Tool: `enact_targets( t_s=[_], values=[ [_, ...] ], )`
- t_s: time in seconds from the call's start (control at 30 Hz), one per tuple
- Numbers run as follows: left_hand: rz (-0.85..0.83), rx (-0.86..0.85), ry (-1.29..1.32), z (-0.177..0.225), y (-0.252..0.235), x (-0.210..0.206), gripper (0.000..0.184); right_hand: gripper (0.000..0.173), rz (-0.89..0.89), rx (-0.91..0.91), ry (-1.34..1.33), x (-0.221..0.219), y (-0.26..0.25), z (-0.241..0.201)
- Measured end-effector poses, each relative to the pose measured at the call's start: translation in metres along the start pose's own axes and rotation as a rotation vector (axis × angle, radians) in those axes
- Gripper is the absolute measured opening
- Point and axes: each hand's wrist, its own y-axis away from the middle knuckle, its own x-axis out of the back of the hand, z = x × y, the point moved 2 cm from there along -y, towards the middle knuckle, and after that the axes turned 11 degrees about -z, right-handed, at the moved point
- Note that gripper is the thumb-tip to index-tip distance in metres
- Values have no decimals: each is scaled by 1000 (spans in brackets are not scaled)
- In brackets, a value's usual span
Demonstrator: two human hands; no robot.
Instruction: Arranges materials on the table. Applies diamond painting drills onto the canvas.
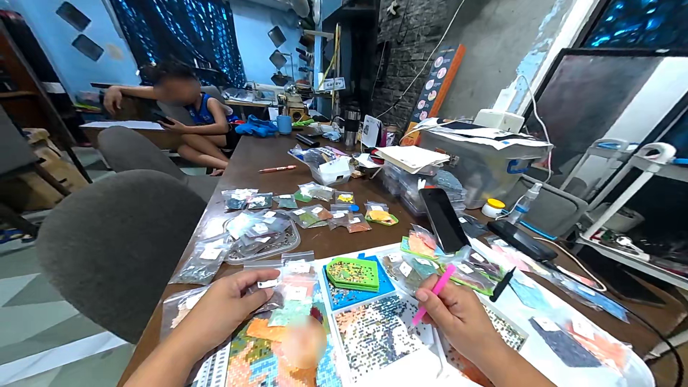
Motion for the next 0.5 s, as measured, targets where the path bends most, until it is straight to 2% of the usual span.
enact_targets(
  t_s=[0.5],
  values=[
    [-13, 10, -18, 2, 1, 0, 26, 38, -7, -20, 12, 0, 1, 0]
  ],
)
